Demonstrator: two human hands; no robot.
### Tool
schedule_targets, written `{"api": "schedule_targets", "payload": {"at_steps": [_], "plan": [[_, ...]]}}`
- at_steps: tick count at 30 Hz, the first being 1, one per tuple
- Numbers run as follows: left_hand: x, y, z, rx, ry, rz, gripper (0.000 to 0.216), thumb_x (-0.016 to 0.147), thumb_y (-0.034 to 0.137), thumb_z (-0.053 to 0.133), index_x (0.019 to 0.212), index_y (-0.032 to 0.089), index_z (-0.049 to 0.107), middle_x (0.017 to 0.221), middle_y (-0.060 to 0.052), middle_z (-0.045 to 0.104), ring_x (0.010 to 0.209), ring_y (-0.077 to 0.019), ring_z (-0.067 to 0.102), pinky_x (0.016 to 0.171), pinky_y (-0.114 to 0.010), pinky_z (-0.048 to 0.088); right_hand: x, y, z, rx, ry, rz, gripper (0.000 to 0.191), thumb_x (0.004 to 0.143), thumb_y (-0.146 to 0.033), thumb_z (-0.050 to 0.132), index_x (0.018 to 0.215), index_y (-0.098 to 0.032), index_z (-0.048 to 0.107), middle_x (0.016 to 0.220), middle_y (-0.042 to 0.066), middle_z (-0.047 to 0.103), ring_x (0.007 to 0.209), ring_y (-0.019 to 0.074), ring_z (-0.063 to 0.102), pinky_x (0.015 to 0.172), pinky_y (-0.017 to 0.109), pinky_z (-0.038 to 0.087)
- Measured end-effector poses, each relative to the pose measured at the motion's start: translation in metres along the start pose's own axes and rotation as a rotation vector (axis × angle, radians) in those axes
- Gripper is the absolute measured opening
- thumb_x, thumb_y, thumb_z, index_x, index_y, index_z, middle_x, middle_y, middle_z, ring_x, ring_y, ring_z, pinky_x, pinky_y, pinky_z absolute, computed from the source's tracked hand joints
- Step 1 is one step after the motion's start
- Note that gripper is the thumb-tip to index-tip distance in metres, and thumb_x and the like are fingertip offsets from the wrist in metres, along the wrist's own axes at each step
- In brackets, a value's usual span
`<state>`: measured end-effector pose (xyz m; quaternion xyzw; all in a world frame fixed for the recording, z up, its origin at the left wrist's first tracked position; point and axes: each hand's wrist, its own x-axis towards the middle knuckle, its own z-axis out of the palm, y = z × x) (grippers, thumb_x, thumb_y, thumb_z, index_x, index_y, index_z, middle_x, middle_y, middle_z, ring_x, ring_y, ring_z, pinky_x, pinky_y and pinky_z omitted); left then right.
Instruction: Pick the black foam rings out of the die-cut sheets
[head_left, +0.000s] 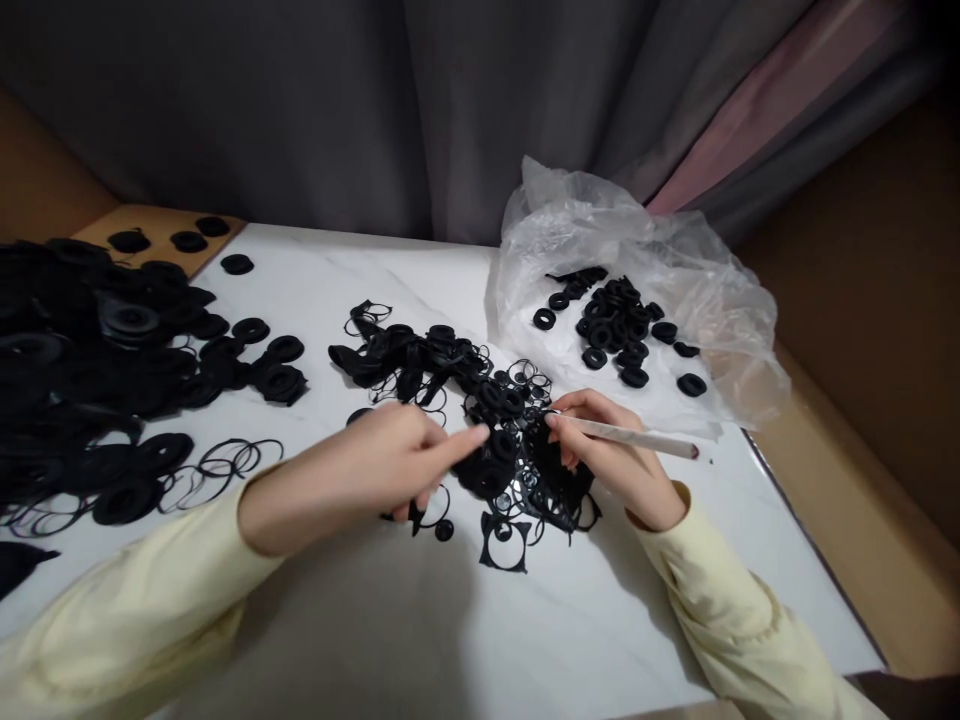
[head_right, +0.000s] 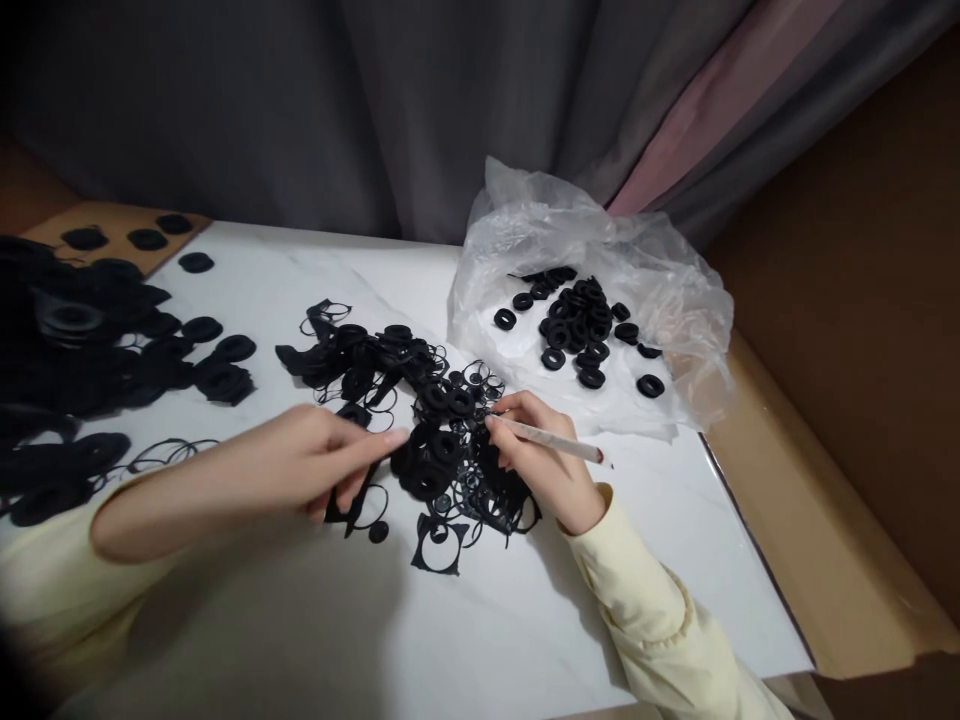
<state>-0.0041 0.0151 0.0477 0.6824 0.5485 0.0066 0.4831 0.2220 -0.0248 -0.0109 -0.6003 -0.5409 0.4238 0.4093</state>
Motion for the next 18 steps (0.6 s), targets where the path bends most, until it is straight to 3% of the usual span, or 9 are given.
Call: {"api": "schedule_targets", "payload": {"at_steps": [4, 10, 18], "plan": [[0.031, -0.004, -0.003, -0.082, 0.18, 0.112, 0.054, 0.079, 0.063, 0.047, 0.051, 0.018, 0.055, 0.043, -0.002, 0.06, 0.027, -0.0116, 0.047, 0.032, -0.022, 0.035, -0.003, 0.001, 0.002, -0.03, 0.035, -0.03, 0.021, 0.08, -0.039, 0.061, 0.082, -0.018, 0.063, 0.057, -0.002, 0.059, 0.046, 0.0117, 0.055, 0.046, 0.024, 0.045], [0.059, -0.009, 0.015, -0.042, 0.191, 0.185, 0.05, 0.081, 0.055, 0.05, 0.049, 0.017, 0.052, 0.038, 0.0, 0.055, 0.024, -0.0078, 0.039, 0.032, -0.021, 0.032, -0.003, 0.001, 0.006, -0.033, -0.021, -0.059, 0.018, 0.077, -0.035, 0.064, 0.083, -0.018, 0.067, 0.068, 0.002, 0.065, 0.055, 0.0129, 0.057, 0.052, 0.026, 0.046], [0.052, -0.013, 0.007, -0.384, -0.003, 0.219, 0.033, 0.082, 0.043, 0.055, 0.062, 0.017, 0.054, 0.043, 0.006, 0.04, 0.035, -0.0059, 0.032, 0.037, -0.019, 0.022, 0.008, 0.004, 0.005, 0.523, -0.182, 0.125, 0.02, 0.07, -0.032, 0.073, 0.078, -0.016, 0.064, 0.064, 0.0, 0.064, 0.058, 0.0103, 0.056, 0.058, 0.024, 0.045]]}}
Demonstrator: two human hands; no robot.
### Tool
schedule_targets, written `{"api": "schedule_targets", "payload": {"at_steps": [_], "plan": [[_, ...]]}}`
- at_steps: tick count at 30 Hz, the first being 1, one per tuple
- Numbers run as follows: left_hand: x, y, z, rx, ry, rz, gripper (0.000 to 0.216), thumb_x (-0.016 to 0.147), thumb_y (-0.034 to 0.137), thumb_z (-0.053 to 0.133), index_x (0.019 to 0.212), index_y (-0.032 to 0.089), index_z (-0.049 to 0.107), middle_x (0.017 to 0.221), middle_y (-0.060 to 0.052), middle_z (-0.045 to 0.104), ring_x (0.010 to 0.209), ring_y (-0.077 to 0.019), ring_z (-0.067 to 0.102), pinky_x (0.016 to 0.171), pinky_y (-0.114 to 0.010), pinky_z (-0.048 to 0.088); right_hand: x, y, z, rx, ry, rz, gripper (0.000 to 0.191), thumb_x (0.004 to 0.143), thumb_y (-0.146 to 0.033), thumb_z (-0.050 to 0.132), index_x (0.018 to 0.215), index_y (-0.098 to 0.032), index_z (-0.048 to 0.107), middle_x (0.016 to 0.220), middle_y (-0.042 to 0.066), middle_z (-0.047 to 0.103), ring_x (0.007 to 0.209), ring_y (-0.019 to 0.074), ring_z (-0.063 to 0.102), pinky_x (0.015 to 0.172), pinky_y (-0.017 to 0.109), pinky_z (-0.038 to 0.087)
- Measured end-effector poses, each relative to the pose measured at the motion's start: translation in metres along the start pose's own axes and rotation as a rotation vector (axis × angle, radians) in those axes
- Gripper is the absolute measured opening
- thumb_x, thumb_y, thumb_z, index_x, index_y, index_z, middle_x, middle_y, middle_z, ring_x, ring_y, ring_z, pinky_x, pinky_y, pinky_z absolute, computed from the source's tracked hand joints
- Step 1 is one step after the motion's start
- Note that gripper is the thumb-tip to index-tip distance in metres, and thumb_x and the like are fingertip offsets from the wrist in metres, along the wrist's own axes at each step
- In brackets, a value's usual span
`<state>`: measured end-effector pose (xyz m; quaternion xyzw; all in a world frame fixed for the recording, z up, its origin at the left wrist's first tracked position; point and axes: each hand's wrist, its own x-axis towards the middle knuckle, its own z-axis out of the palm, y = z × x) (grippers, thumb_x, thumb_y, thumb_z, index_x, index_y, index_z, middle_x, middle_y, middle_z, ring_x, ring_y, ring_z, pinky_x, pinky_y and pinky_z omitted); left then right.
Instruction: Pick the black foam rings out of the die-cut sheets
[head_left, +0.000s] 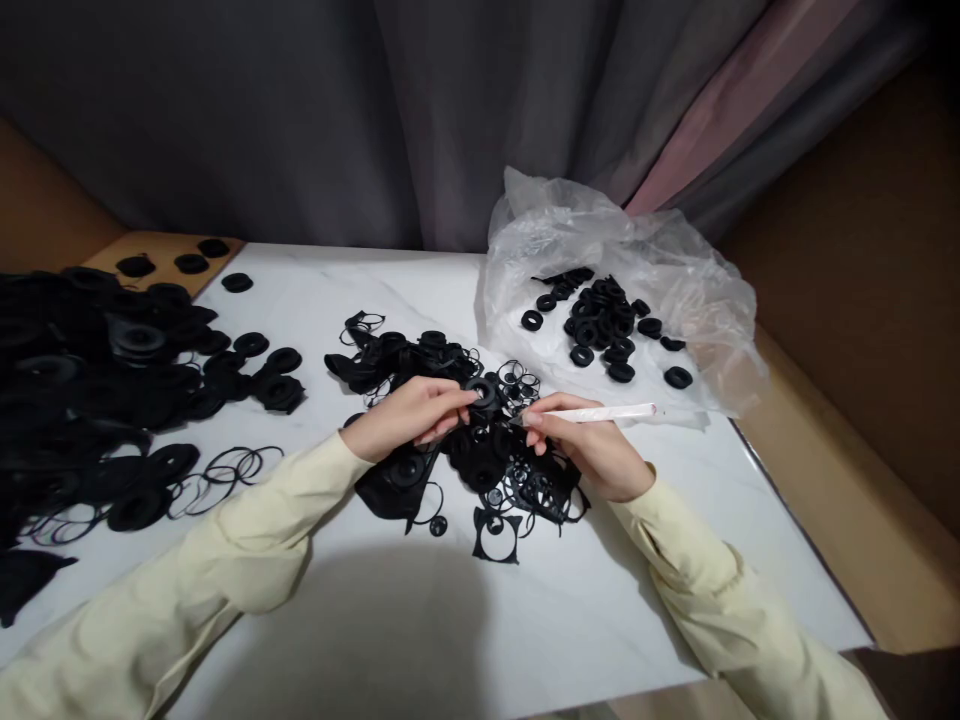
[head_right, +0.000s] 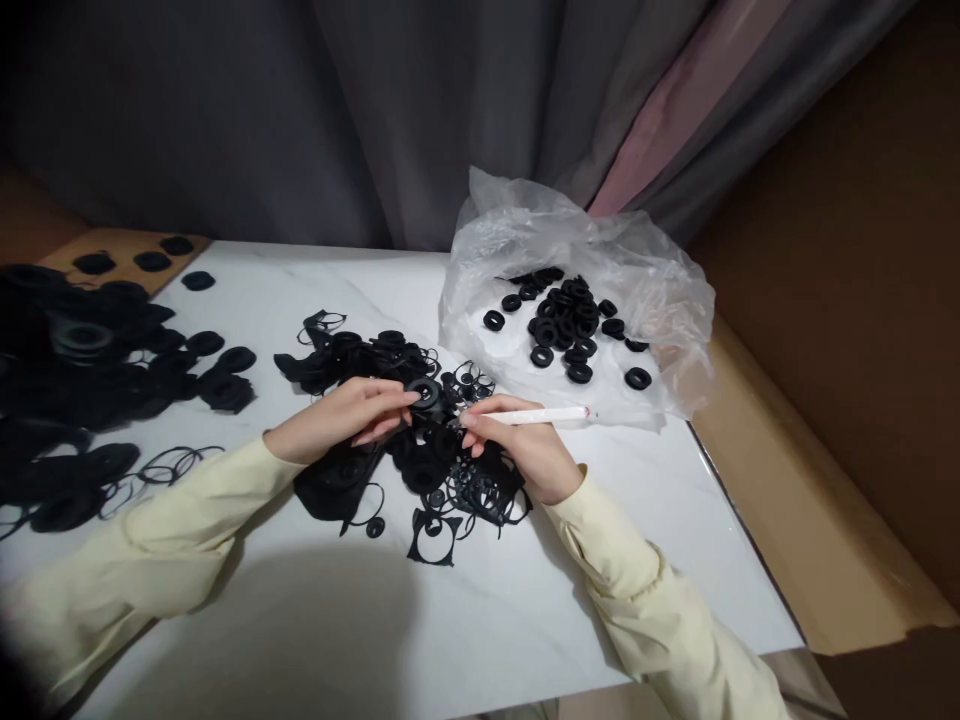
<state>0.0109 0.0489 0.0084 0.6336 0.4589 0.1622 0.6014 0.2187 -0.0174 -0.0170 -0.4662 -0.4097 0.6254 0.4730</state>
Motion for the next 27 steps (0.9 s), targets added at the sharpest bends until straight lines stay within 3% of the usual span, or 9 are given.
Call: {"api": "schedule_targets", "payload": {"at_steps": [2, 8, 13, 21, 27], "plan": [[-0.003, -0.005, -0.004, -0.116, -0.006, 0.029, 0.032, 0.082, 0.042, 0.057, 0.062, 0.017, 0.054, 0.046, 0.006, 0.037, 0.039, -0.0067, 0.035, 0.04, -0.02, 0.026, 0.002, 0.002, 0.0, 0.112, -0.025, 0.0, 0.017, 0.071, -0.03, 0.072, 0.078, -0.017, 0.063, 0.064, -0.002, 0.062, 0.059, 0.0098, 0.055, 0.059, 0.024, 0.044], [-0.007, -0.018, -0.01, -0.385, 0.003, 0.037, 0.023, 0.075, 0.036, 0.062, 0.064, 0.017, 0.054, 0.064, 0.001, 0.052, 0.059, -0.0111, 0.049, 0.057, -0.023, 0.041, 0.01, 0.004, 0.009, 0.268, -0.104, 0.002, 0.012, 0.072, -0.028, 0.067, 0.075, -0.019, 0.059, 0.059, -0.006, 0.055, 0.055, 0.0087, 0.05, 0.07, 0.03, 0.047], [-0.008, -0.023, -0.008, -0.553, -0.041, 0.027, 0.017, 0.069, 0.03, 0.064, 0.063, 0.016, 0.056, 0.063, 0.001, 0.052, 0.058, -0.0106, 0.046, 0.057, -0.023, 0.039, 0.02, 0.002, 0.021, 0.318, -0.142, 0.032, 0.013, 0.073, -0.028, 0.065, 0.077, -0.02, 0.056, 0.061, -0.006, 0.053, 0.056, 0.0079, 0.05, 0.071, 0.028, 0.047], [-0.015, -0.026, -0.001, -0.522, 0.061, 0.043, 0.017, 0.071, 0.029, 0.065, 0.06, 0.017, 0.059, 0.062, 0.001, 0.054, 0.06, -0.0126, 0.049, 0.059, -0.024, 0.04, 0.021, -0.004, 0.026, 0.226, -0.127, -0.032, 0.013, 0.071, -0.028, 0.067, 0.074, -0.02, 0.058, 0.06, -0.005, 0.055, 0.049, 0.0074, 0.046, 0.054, 0.024, 0.041], [-0.017, -0.026, 0.006, -0.513, 0.023, 0.137, 0.026, 0.083, 0.037, 0.052, 0.08, 0.016, 0.067, 0.081, -0.005, 0.066, 0.081, -0.018, 0.059, 0.074, -0.027, 0.042, 0.023, -0.019, 0.03, 0.18, -0.091, -0.134, 0.011, 0.073, -0.029, 0.065, 0.075, -0.02, 0.059, 0.062, -0.005, 0.058, 0.051, 0.0067, 0.046, 0.056, 0.023, 0.042]]}}
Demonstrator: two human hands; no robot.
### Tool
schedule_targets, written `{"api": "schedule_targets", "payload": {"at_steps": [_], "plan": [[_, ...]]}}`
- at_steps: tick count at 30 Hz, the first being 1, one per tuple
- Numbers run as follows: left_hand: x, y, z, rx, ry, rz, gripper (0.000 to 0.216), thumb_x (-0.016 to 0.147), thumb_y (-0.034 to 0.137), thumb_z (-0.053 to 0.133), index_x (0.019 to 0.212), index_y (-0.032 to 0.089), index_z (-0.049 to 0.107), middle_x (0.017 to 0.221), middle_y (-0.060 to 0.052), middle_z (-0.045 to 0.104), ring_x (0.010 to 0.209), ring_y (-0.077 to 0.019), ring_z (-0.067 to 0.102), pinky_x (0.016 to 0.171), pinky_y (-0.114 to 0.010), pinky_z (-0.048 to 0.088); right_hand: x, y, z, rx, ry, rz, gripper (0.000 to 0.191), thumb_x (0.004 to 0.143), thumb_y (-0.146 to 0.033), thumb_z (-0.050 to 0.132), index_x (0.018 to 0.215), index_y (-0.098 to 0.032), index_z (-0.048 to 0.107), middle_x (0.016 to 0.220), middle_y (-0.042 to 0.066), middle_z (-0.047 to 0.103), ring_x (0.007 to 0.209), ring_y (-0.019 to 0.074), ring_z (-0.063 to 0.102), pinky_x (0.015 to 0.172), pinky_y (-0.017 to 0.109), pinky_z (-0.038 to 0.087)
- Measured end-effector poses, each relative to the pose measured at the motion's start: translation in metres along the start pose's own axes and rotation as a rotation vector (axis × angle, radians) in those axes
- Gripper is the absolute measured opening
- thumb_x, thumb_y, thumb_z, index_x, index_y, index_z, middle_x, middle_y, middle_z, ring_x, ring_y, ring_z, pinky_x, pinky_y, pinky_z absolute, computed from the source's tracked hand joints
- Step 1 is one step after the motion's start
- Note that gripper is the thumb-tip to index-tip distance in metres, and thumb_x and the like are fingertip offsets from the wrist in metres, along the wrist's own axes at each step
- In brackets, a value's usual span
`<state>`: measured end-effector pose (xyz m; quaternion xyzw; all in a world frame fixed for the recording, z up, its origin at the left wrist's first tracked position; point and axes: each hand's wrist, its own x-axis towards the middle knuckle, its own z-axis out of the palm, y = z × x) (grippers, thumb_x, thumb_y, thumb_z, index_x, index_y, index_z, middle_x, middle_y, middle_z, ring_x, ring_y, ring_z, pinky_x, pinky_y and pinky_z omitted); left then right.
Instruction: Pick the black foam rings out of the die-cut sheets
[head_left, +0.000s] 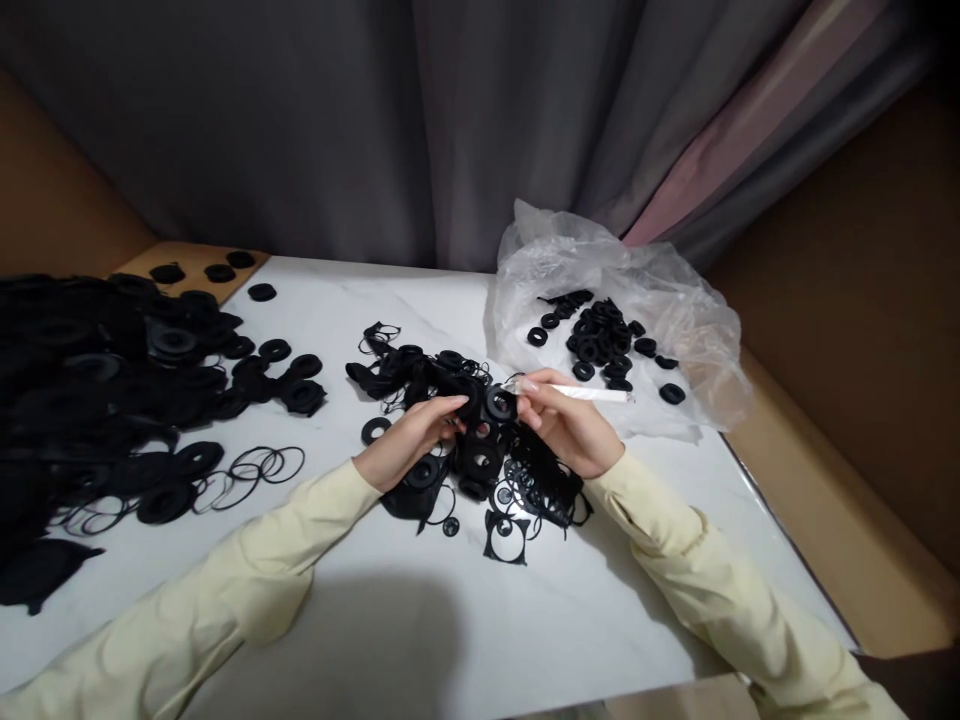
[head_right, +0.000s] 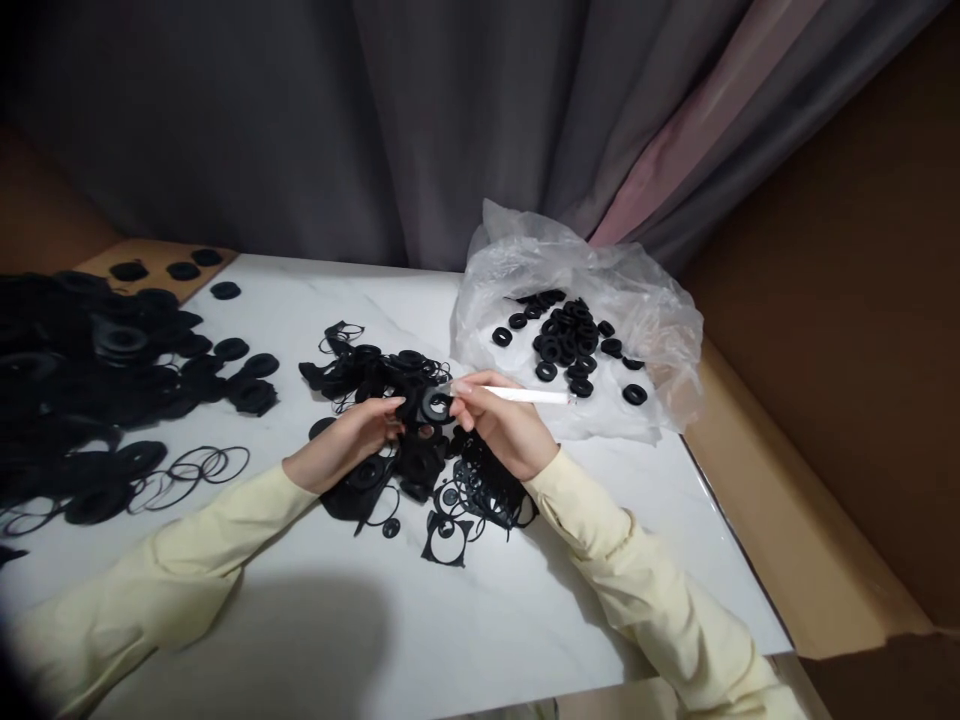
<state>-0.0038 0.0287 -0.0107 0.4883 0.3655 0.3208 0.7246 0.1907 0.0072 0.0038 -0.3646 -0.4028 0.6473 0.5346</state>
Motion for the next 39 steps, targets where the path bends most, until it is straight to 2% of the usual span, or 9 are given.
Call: {"api": "schedule_targets", "payload": {"at_steps": [3, 9, 14, 17, 20, 25, 29, 34, 39], "plan": [[-0.001, -0.001, 0.003, -0.055, 0.022, -0.022, 0.018, 0.08, 0.033, 0.058, 0.077, 0.017, 0.065, 0.078, -0.002, 0.065, 0.078, -0.0157, 0.059, 0.073, -0.026, 0.043, 0.007, -0.012, 0.008, -0.014, -0.028, -0.073, 0.01, 0.075, -0.029, 0.064, 0.077, -0.021, 0.058, 0.064, -0.005, 0.059, 0.054, 0.0072, 0.05, 0.058, 0.024, 0.045], [-0.006, 0.01, 0.005, -0.189, -0.013, -0.04, 0.014, 0.079, 0.028, 0.057, 0.079, 0.016, 0.065, 0.075, -0.003, 0.063, 0.073, -0.0148, 0.057, 0.069, -0.025, 0.046, 0.008, -0.02, 0.024, -0.076, -0.253, -0.114, 0.009, 0.078, -0.028, 0.062, 0.083, -0.02, 0.061, 0.069, -0.004, 0.064, 0.057, 0.0089, 0.057, 0.059, 0.027, 0.048], [-0.012, 0.022, 0.009, -0.446, -0.016, -0.23, 0.024, 0.078, 0.028, 0.057, 0.057, 0.016, 0.057, 0.054, -0.002, 0.055, 0.054, -0.0134, 0.052, 0.068, -0.032, 0.051, 0.004, -0.015, 0.017, -0.126, -0.171, -0.137, 0.008, 0.078, -0.026, 0.064, 0.082, -0.019, 0.062, 0.069, -0.003, 0.065, 0.058, 0.009, 0.058, 0.062, 0.027, 0.048], [-0.012, 0.023, 0.012, -0.595, -0.053, -0.31, 0.029, 0.079, 0.035, 0.054, 0.057, 0.016, 0.056, 0.052, -0.002, 0.053, 0.05, -0.0134, 0.051, 0.058, -0.029, 0.051, 0.002, -0.013, 0.011, -0.113, -0.145, -0.131, 0.007, 0.078, -0.025, 0.064, 0.082, -0.019, 0.063, 0.069, -0.003, 0.065, 0.057, 0.0089, 0.058, 0.062, 0.026, 0.047], [-0.012, 0.02, 0.014, -0.712, -0.079, -0.331, 0.034, 0.082, 0.042, 0.046, 0.069, 0.013, 0.06, 0.056, -0.004, 0.057, 0.059, -0.0174, 0.058, 0.064, -0.033, 0.053, -0.001, -0.013, 0.009, -0.125, -0.092, -0.138, 0.009, 0.077, -0.027, 0.066, 0.08, -0.019, 0.064, 0.068, -0.002, 0.066, 0.057, 0.0094, 0.058, 0.062, 0.026, 0.046], [-0.013, 0.019, 0.009, -0.758, -0.069, -0.398, 0.046, 0.085, 0.048, 0.04, 0.092, 0.007, 0.061, 0.08, -0.013, 0.068, 0.093, -0.0315, 0.062, 0.086, -0.057, 0.045, -0.01, -0.014, -0.001, -0.237, 0.023, -0.096, 0.014, 0.074, -0.032, 0.068, 0.078, -0.019, 0.065, 0.068, 0.0, 0.067, 0.059, 0.0116, 0.06, 0.059, 0.026, 0.045], [-0.017, 0.02, 0.01, -0.66, -0.119, -0.38, 0.049, 0.082, 0.055, 0.044, 0.094, 0.011, 0.062, 0.091, -0.012, 0.068, 0.1, -0.031, 0.059, 0.086, -0.053, 0.046, -0.021, -0.013, -0.009, -0.465, 0.163, -0.02, 0.021, 0.072, -0.038, 0.068, 0.075, -0.018, 0.065, 0.066, 0.001, 0.067, 0.055, 0.0137, 0.06, 0.052, 0.027, 0.043], [-0.02, 0.021, 0.028, -0.343, -0.271, -0.412, 0.054, 0.083, 0.061, 0.04, 0.085, 0.013, 0.065, 0.081, -0.008, 0.065, 0.084, -0.0224, 0.06, 0.075, -0.035, 0.049, -0.034, 0.0, 0.011, -0.639, 0.561, -0.434, 0.016, 0.083, -0.036, 0.059, 0.087, -0.02, 0.062, 0.072, 0.0, 0.068, 0.067, 0.0162, 0.064, 0.068, 0.031, 0.049], [-0.012, 0.031, 0.039, -0.267, -0.264, -0.436, 0.06, 0.081, 0.068, 0.036, 0.079, 0.013, 0.062, 0.07, -0.006, 0.062, 0.077, -0.0217, 0.058, 0.076, -0.035, 0.047, -0.024, 0.019, 0.044, -0.75, 0.389, -0.681, 0.014, 0.087, -0.03, 0.052, 0.095, -0.022, 0.06, 0.086, 0.003, 0.068, 0.079, 0.0171, 0.065, 0.075, 0.031, 0.049]]}}
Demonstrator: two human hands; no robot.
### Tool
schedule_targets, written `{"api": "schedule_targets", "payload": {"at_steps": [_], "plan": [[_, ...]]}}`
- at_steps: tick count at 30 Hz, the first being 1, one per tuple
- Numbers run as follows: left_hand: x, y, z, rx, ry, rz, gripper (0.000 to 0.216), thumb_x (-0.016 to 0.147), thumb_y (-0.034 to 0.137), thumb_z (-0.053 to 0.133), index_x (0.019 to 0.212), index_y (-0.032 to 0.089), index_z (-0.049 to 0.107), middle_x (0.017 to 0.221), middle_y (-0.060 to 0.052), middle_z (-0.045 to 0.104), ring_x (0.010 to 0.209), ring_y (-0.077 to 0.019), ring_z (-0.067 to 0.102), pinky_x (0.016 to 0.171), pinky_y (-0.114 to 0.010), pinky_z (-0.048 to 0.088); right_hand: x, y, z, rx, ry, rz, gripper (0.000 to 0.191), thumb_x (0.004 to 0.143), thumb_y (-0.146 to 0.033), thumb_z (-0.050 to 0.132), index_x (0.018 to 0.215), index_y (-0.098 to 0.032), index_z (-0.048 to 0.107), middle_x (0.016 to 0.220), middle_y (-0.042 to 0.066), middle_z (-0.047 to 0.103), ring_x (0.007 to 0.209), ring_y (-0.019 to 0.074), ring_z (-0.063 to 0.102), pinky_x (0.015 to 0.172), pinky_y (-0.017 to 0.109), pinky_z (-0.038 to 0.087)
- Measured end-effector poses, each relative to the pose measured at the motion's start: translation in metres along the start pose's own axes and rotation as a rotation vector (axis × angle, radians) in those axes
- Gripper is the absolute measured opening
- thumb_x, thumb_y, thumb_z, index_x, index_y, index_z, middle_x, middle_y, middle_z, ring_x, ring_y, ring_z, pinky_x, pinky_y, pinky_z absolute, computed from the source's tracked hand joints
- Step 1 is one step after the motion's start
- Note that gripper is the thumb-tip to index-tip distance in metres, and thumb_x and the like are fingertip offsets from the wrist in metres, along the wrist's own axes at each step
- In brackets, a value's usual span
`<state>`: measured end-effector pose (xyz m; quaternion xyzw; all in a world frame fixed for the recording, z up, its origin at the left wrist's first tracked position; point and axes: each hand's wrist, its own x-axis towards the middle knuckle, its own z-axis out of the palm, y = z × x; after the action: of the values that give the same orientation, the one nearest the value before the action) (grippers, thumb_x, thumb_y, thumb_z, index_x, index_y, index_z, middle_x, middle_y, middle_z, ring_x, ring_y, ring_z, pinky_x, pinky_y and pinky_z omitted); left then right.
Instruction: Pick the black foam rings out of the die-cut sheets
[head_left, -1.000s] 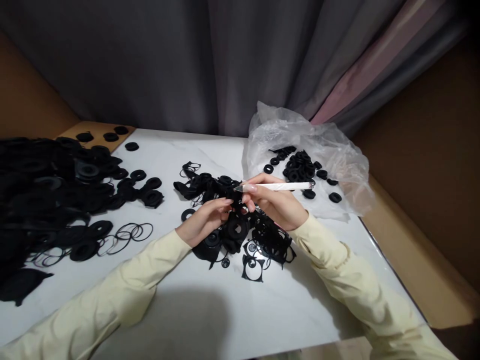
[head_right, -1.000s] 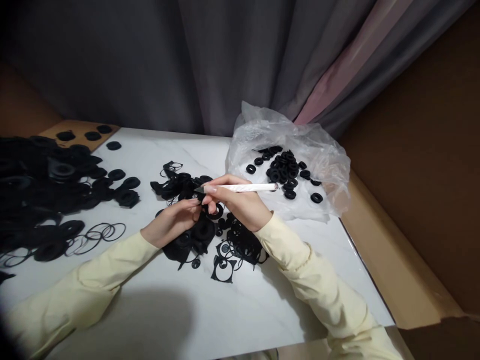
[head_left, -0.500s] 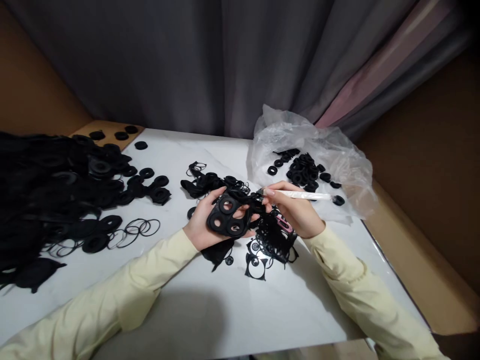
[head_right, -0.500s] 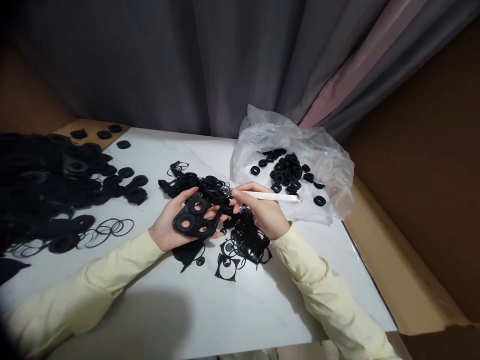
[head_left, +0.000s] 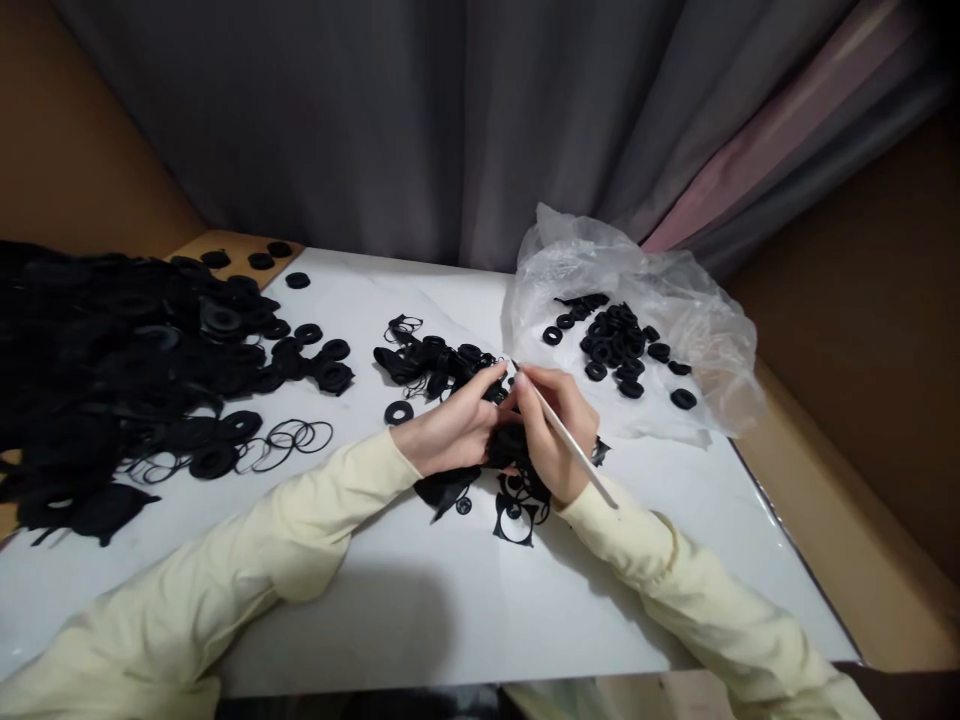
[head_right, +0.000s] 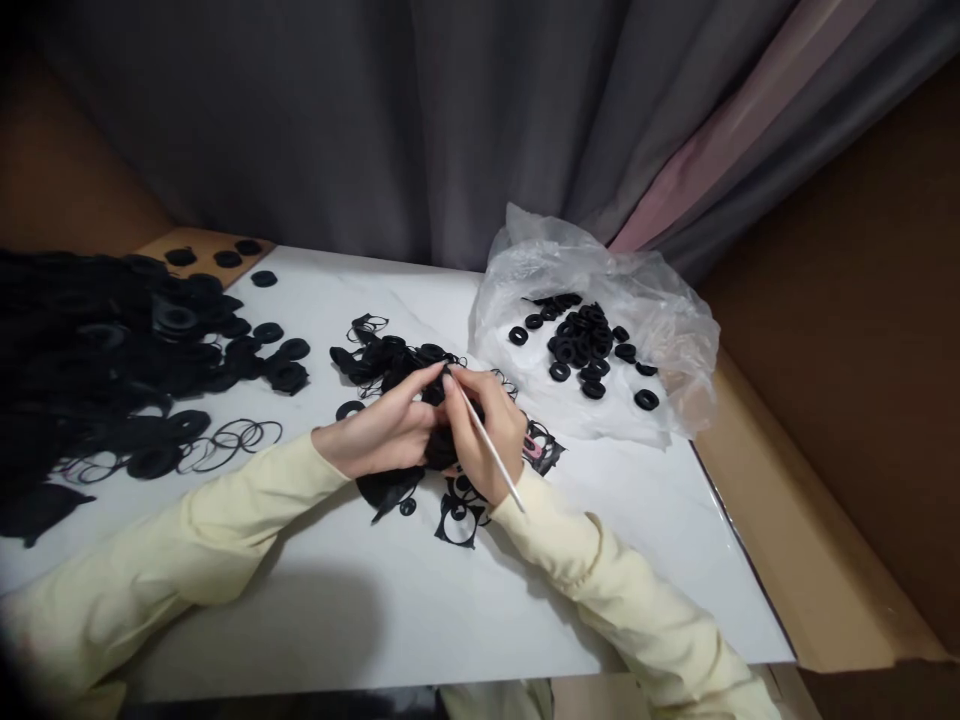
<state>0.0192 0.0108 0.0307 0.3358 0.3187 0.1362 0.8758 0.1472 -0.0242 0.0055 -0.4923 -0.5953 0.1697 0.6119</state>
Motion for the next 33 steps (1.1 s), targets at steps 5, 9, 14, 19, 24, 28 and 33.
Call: {"api": "schedule_targets", "payload": {"at_steps": [5, 9, 14, 19, 24, 28, 33], "plan": [[-0.003, 0.013, -0.011, -0.053, 0.074, -0.016, 0.057, 0.081, 0.067, 0.033, 0.073, 0.015, 0.056, 0.063, -0.003, 0.057, 0.063, -0.0172, 0.057, 0.069, -0.033, 0.048, 0.023, 0.006, 0.023, 0.091, 0.1, 0.161, 0.02, 0.087, -0.041, 0.048, 0.093, -0.023, 0.055, 0.076, -0.001, 0.063, 0.048, 0.01, 0.055, 0.05, 0.025, 0.045], [-0.017, 0.016, -0.026, 0.314, 0.297, 0.06, 0.039, 0.077, 0.054, 0.053, 0.084, 0.016, 0.059, 0.074, -0.004, 0.066, 0.065, -0.0153, 0.061, 0.065, -0.027, 0.047, 0.039, 0.017, 0.019, 0.185, 0.051, 0.269, 0.02, 0.086, -0.043, 0.049, 0.086, -0.023, 0.051, 0.072, -0.004, 0.06, 0.035, 0.0062, 0.048, 0.037, 0.022, 0.036], [-0.044, 0.014, -0.048, 1.071, 0.688, 0.224, 0.019, 0.077, 0.034, 0.052, 0.076, 0.018, 0.062, 0.073, -0.004, 0.068, 0.07, -0.0188, 0.062, 0.066, -0.03, 0.044, 0.034, 0.033, -0.005, 0.156, -0.05, 0.232, 0.017, 0.087, -0.039, 0.051, 0.083, -0.022, 0.052, 0.075, -0.004, 0.061, 0.032, 0.0061, 0.048, 0.032, 0.022, 0.032], [-0.062, -0.009, -0.055, 1.529, 0.836, 0.05, 0.033, 0.076, 0.05, 0.049, 0.065, 0.019, 0.055, 0.066, -0.006, 0.06, 0.064, -0.0235, 0.057, 0.059, -0.033, 0.039, 0.008, 0.048, -0.023, -0.249, -0.129, -0.199, 0.008, 0.089, -0.023, 0.05, 0.092, -0.021, 0.057, 0.056, -0.004, 0.058, 0.043, 0.011, 0.055, 0.05, 0.025, 0.046], [-0.058, -0.035, -0.053, 1.513, 0.885, 0.14, 0.024, 0.074, 0.042, 0.051, 0.082, 0.02, 0.052, 0.088, -0.007, 0.056, 0.076, -0.0237, 0.056, 0.062, -0.033, 0.04, -0.011, 0.05, -0.024, -0.338, -0.32, -0.482, 0.014, 0.086, -0.014, 0.053, 0.097, -0.02, 0.06, 0.08, 0.005, 0.068, 0.066, 0.014, 0.064, 0.057, 0.023, 0.047], [-0.057, -0.039, -0.053, 1.374, 0.86, 0.243, 0.014, 0.073, 0.032, 0.052, 0.079, 0.02, 0.048, 0.087, -0.003, 0.054, 0.076, -0.02, 0.055, 0.066, -0.03, 0.041, -0.019, 0.033, -0.021, -0.334, -0.414, -0.488, 0.013, 0.087, -0.016, 0.051, 0.095, -0.019, 0.061, 0.078, 0.005, 0.068, 0.062, 0.0138, 0.063, 0.058, 0.024, 0.047], [-0.067, -0.029, -0.031, 1.3, 0.78, 0.429, 0.011, 0.078, 0.025, 0.05, 0.087, 0.023, 0.044, 0.077, 0.002, 0.057, 0.065, -0.0155, 0.054, 0.061, -0.027, 0.041, -0.021, 0.005, -0.016, -0.021, -0.434, 0.21, 0.015, 0.087, -0.034, 0.054, 0.088, -0.021, 0.062, 0.079, 0.004, 0.069, 0.071, 0.0171, 0.065, 0.067, 0.029, 0.052]]}}
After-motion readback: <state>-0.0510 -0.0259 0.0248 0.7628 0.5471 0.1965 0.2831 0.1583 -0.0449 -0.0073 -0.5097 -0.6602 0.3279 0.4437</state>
